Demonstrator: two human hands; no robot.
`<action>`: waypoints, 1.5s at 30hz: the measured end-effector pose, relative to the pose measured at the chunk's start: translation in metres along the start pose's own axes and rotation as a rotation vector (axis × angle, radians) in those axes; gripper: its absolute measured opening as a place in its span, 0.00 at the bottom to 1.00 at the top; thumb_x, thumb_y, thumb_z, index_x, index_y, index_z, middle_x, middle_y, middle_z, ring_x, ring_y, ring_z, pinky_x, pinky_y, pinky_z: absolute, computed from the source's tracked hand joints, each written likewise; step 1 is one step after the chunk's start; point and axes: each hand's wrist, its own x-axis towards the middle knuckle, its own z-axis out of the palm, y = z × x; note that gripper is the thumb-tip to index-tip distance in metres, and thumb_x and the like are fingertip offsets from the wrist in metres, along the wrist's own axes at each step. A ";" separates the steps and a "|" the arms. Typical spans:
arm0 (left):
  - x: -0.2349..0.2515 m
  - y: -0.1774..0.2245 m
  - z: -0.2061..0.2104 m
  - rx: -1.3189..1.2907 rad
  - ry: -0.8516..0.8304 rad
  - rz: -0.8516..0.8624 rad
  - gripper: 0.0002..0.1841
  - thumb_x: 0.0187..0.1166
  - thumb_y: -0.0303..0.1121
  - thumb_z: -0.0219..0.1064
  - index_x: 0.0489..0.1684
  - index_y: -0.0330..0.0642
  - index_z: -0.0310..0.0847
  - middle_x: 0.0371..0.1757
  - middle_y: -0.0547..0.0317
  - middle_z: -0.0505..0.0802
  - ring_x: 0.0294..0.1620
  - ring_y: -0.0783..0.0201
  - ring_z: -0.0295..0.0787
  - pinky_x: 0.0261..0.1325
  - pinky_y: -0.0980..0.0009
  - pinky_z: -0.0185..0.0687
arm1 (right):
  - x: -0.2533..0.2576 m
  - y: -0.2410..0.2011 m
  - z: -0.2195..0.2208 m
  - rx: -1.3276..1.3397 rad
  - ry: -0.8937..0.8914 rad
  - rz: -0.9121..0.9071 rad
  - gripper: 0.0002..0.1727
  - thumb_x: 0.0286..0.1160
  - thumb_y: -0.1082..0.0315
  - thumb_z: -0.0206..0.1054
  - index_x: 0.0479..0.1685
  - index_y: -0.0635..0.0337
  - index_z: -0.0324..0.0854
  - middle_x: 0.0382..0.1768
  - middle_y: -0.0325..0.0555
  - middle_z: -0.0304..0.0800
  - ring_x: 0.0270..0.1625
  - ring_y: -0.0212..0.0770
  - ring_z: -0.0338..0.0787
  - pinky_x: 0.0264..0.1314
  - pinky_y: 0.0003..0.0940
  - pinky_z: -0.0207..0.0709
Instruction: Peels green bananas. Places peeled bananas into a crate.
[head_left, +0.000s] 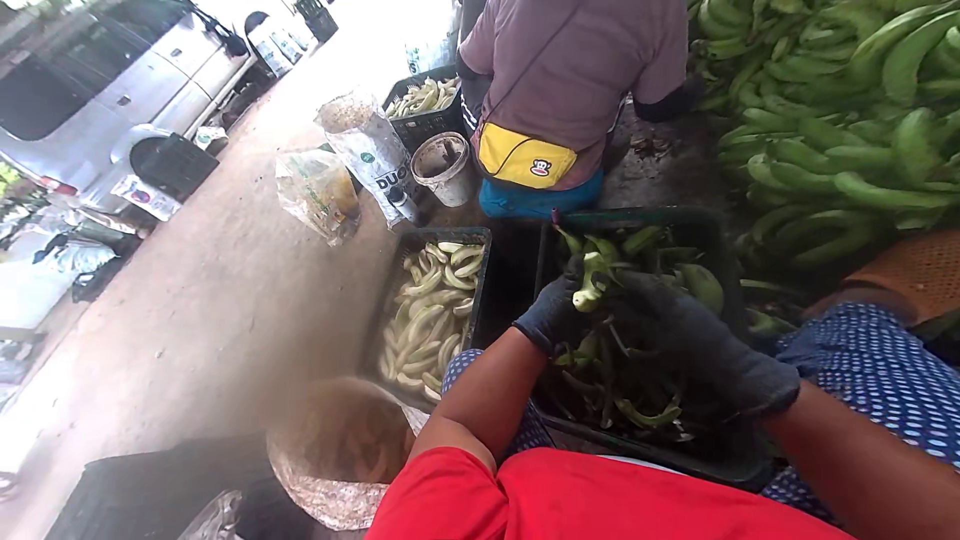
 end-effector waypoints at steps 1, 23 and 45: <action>-0.001 0.005 0.001 0.059 0.043 0.019 0.31 0.90 0.64 0.41 0.64 0.50 0.79 0.44 0.56 0.90 0.42 0.65 0.88 0.45 0.66 0.88 | -0.002 -0.003 0.002 0.043 -0.037 -0.021 0.29 0.81 0.55 0.67 0.82 0.49 0.71 0.67 0.53 0.86 0.67 0.53 0.88 0.71 0.61 0.79; -0.007 0.001 -0.002 0.294 0.029 0.017 0.20 0.92 0.49 0.53 0.70 0.47 0.77 0.47 0.54 0.90 0.43 0.64 0.87 0.47 0.63 0.87 | -0.001 0.009 -0.025 -0.037 0.228 -0.134 0.21 0.77 0.58 0.71 0.68 0.51 0.85 0.67 0.53 0.83 0.72 0.55 0.81 0.74 0.59 0.77; -0.005 0.006 0.004 0.263 0.342 0.081 0.29 0.88 0.59 0.55 0.86 0.63 0.61 0.60 0.48 0.90 0.51 0.53 0.91 0.53 0.50 0.88 | -0.012 -0.007 -0.005 0.221 0.207 -0.011 0.27 0.81 0.46 0.65 0.76 0.46 0.79 0.69 0.45 0.83 0.68 0.41 0.84 0.69 0.47 0.82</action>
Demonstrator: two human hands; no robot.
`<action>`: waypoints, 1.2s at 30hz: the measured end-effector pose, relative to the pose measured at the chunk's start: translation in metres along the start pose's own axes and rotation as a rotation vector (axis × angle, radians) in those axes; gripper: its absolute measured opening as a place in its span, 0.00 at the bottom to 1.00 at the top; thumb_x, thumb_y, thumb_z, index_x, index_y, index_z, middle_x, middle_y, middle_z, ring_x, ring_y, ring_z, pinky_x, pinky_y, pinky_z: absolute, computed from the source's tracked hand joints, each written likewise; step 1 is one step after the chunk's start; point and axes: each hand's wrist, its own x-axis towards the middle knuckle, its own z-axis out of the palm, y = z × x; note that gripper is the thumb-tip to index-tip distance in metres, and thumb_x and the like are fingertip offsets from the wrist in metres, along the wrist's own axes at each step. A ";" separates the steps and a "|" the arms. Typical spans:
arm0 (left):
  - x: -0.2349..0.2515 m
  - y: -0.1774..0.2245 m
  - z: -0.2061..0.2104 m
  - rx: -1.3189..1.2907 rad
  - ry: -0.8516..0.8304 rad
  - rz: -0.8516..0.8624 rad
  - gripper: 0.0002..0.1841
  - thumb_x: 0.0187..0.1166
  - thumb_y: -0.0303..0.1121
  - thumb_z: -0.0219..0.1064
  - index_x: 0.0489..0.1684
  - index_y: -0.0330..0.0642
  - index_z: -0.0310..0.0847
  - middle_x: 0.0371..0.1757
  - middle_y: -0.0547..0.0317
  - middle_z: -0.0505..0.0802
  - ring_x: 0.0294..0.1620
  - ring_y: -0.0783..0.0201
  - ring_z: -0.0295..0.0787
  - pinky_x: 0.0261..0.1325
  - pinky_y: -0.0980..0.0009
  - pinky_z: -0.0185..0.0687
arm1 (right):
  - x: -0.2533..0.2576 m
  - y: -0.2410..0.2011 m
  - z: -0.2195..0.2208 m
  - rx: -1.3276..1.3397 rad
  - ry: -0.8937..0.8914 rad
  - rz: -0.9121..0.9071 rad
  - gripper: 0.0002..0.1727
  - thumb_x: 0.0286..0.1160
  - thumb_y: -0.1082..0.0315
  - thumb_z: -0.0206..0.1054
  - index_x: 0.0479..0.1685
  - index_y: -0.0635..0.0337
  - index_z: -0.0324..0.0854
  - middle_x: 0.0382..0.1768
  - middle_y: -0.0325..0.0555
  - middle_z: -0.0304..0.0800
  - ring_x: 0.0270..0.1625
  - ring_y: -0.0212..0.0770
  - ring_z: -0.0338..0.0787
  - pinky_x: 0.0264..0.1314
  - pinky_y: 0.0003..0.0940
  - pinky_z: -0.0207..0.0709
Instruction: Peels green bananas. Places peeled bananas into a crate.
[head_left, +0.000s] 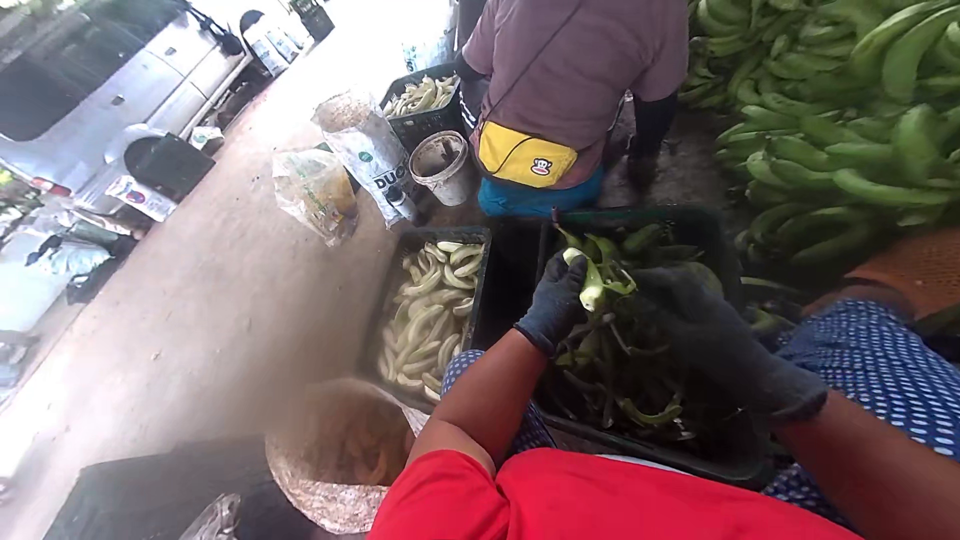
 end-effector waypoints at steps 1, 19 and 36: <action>0.002 0.000 0.001 0.046 0.069 0.007 0.30 0.87 0.60 0.56 0.86 0.65 0.61 0.61 0.49 0.90 0.53 0.52 0.91 0.54 0.48 0.88 | -0.004 -0.003 0.004 0.046 -0.013 0.043 0.28 0.81 0.45 0.66 0.77 0.45 0.77 0.68 0.44 0.83 0.65 0.39 0.86 0.66 0.46 0.84; 0.000 -0.001 0.001 -0.293 -0.341 -0.092 0.21 0.93 0.48 0.51 0.71 0.45 0.76 0.50 0.49 0.90 0.47 0.58 0.89 0.51 0.60 0.89 | 0.008 0.027 0.011 -0.212 -0.043 -0.069 0.21 0.79 0.64 0.69 0.72 0.49 0.83 0.69 0.56 0.81 0.71 0.56 0.82 0.70 0.61 0.79; 0.002 0.003 -0.015 -0.387 -0.470 -0.145 0.26 0.94 0.55 0.41 0.68 0.46 0.76 0.49 0.50 0.90 0.43 0.61 0.89 0.44 0.67 0.88 | 0.011 0.015 -0.009 -0.137 0.026 0.080 0.27 0.74 0.55 0.74 0.74 0.45 0.80 0.68 0.51 0.81 0.68 0.50 0.83 0.66 0.57 0.81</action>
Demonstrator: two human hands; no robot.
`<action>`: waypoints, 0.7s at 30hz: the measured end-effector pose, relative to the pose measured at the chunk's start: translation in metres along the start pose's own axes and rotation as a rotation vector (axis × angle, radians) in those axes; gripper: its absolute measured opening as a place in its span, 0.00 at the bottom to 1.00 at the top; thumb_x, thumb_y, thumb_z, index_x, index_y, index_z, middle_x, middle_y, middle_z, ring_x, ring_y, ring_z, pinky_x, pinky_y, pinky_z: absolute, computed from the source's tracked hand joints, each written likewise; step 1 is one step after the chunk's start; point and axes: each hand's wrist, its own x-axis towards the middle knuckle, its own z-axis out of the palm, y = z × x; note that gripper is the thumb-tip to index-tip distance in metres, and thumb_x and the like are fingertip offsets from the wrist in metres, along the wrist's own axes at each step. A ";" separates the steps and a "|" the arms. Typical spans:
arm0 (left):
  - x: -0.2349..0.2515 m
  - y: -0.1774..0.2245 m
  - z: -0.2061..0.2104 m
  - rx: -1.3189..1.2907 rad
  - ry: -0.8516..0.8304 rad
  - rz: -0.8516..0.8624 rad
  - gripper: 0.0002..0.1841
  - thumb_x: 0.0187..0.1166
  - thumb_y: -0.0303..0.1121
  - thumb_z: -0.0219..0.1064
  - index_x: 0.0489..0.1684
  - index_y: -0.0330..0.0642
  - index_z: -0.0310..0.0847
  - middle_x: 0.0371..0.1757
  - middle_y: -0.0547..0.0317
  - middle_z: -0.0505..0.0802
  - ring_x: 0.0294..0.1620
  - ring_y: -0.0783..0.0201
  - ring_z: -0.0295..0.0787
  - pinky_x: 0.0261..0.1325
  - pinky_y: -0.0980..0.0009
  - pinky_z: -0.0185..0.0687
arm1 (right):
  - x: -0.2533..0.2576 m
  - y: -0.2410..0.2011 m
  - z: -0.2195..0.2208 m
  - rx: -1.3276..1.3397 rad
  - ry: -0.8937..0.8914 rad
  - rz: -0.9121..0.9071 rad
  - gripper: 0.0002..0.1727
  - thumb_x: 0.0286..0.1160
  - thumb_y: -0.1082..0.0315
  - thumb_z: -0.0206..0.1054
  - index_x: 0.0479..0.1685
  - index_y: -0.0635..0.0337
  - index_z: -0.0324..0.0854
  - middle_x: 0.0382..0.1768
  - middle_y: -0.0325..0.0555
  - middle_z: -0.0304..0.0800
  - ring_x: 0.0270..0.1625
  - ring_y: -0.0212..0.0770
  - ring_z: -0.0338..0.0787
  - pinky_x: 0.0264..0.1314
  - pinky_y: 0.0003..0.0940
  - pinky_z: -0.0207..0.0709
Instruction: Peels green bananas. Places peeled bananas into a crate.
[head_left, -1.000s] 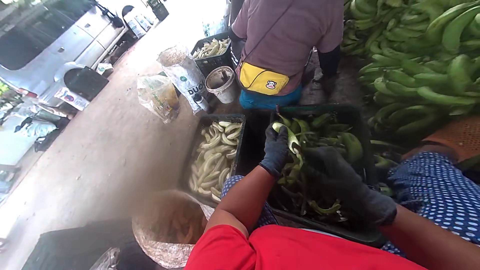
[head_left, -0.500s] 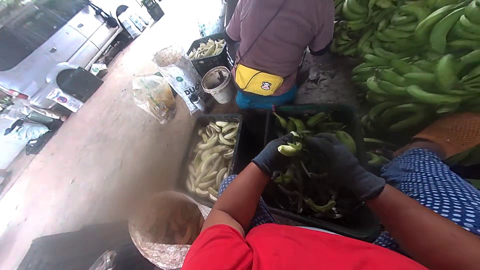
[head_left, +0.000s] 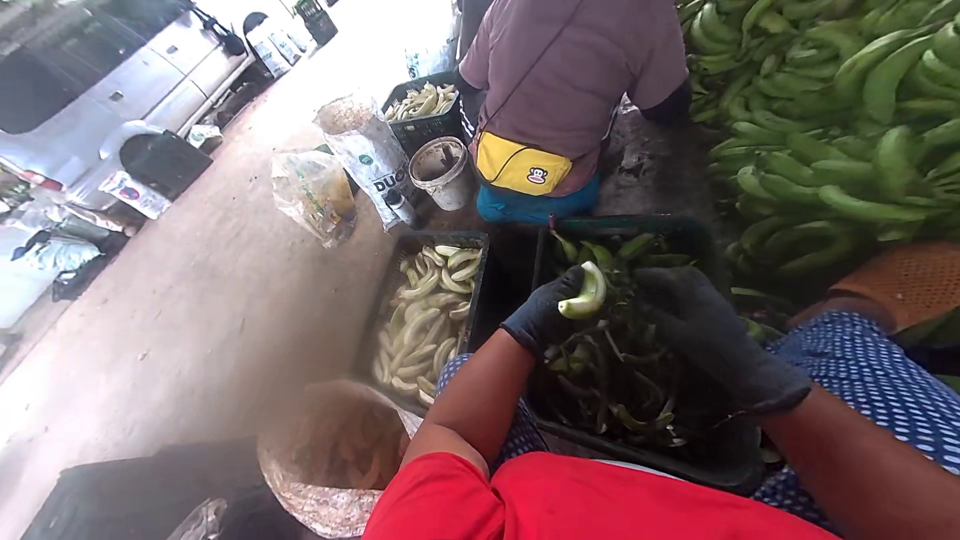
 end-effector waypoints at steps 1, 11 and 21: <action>0.002 0.000 -0.002 0.006 0.019 -0.006 0.26 0.94 0.56 0.42 0.69 0.47 0.77 0.50 0.49 0.91 0.42 0.61 0.89 0.42 0.67 0.87 | -0.002 -0.005 -0.001 0.052 -0.013 0.003 0.28 0.75 0.53 0.72 0.76 0.43 0.79 0.68 0.48 0.81 0.67 0.47 0.83 0.65 0.54 0.82; 0.013 -0.002 0.007 0.346 0.453 0.231 0.30 0.80 0.38 0.72 0.83 0.62 0.70 0.58 0.48 0.92 0.47 0.53 0.93 0.51 0.53 0.92 | -0.012 -0.033 0.001 0.563 0.036 0.523 0.28 0.80 0.47 0.69 0.75 0.46 0.75 0.43 0.45 0.91 0.36 0.41 0.92 0.38 0.40 0.89; 0.000 0.006 0.013 0.427 0.024 0.268 0.31 0.74 0.20 0.71 0.80 0.48 0.77 0.74 0.51 0.84 0.64 0.54 0.87 0.64 0.54 0.87 | -0.005 -0.029 -0.020 0.846 0.124 0.582 0.17 0.81 0.52 0.69 0.58 0.53 0.83 0.30 0.41 0.89 0.25 0.35 0.86 0.27 0.31 0.84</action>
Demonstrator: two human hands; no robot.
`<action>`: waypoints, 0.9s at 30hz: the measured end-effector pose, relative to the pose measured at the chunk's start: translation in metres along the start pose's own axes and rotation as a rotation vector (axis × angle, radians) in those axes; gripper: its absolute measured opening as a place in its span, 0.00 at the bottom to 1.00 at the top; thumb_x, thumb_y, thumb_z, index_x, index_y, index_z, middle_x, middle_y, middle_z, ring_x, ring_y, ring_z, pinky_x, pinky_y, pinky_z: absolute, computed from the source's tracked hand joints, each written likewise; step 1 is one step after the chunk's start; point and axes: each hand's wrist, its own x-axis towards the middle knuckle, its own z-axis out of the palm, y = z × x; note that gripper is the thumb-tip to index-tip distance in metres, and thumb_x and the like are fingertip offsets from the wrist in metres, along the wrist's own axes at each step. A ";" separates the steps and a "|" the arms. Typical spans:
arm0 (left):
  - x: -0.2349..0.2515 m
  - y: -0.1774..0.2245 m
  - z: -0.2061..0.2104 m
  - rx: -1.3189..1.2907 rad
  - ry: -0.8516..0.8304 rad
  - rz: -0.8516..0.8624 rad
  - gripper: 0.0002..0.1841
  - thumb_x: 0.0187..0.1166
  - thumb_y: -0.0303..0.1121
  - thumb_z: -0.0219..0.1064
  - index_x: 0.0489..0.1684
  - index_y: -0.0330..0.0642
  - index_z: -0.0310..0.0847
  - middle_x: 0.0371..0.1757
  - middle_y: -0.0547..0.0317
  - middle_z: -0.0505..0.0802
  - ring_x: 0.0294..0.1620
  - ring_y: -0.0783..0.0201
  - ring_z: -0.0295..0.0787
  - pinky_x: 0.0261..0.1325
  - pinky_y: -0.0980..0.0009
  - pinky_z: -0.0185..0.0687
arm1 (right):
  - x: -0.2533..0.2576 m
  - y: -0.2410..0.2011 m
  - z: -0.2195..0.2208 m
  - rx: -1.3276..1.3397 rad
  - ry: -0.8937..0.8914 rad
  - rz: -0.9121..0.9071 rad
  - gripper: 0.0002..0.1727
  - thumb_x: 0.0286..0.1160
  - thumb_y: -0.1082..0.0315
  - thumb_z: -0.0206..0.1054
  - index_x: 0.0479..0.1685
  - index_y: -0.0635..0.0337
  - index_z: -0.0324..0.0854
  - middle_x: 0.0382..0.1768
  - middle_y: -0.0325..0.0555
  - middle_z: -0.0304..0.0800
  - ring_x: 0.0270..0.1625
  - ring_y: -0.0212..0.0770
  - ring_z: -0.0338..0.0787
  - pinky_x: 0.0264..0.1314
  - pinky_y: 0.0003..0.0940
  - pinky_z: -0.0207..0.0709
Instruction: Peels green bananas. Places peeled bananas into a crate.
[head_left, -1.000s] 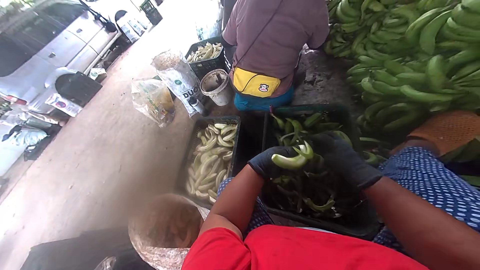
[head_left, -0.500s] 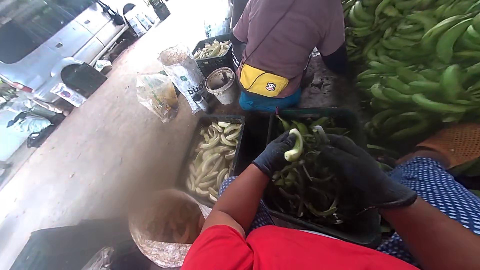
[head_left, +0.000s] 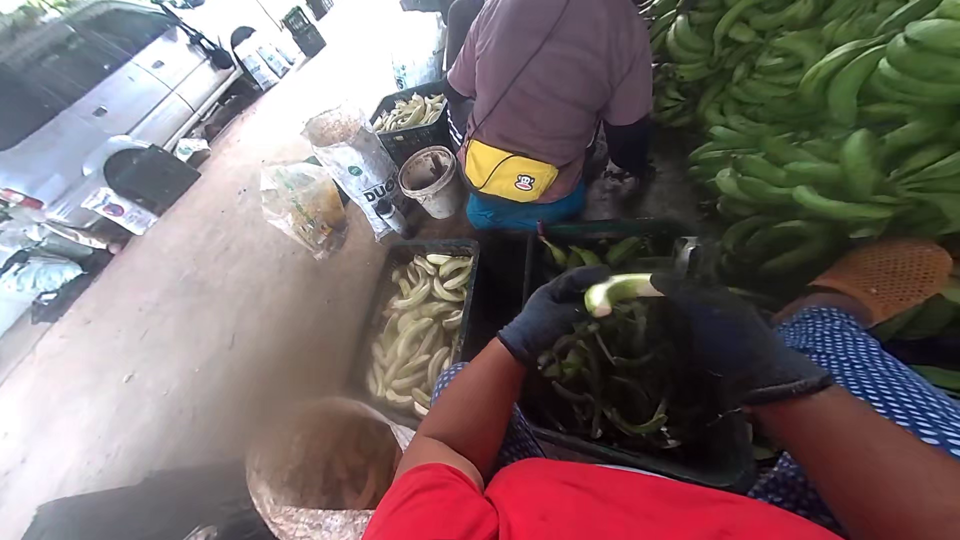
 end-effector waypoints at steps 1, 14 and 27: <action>0.002 -0.002 -0.005 -0.085 -0.014 -0.057 0.28 0.78 0.21 0.65 0.80 0.47 0.76 0.70 0.48 0.87 0.59 0.54 0.88 0.59 0.55 0.87 | -0.001 -0.007 -0.003 -0.035 -0.037 -0.023 0.16 0.80 0.55 0.69 0.57 0.54 0.83 0.30 0.42 0.89 0.25 0.35 0.87 0.26 0.30 0.85; 0.012 -0.018 0.006 -0.421 0.206 -0.297 0.29 0.89 0.63 0.46 0.59 0.49 0.81 0.37 0.55 0.89 0.31 0.62 0.86 0.33 0.65 0.85 | -0.003 0.012 0.000 -0.844 -0.287 -0.458 0.34 0.87 0.34 0.45 0.91 0.26 0.59 0.65 0.47 0.88 0.56 0.47 0.91 0.56 0.63 0.83; 0.009 -0.017 0.007 -0.233 0.194 -0.164 0.40 0.86 0.70 0.30 0.76 0.56 0.77 0.58 0.49 0.91 0.52 0.56 0.89 0.54 0.53 0.87 | -0.004 0.033 0.015 -1.113 -0.488 -0.658 0.37 0.83 0.31 0.47 0.90 0.32 0.64 0.66 0.49 0.89 0.66 0.52 0.89 0.63 0.66 0.79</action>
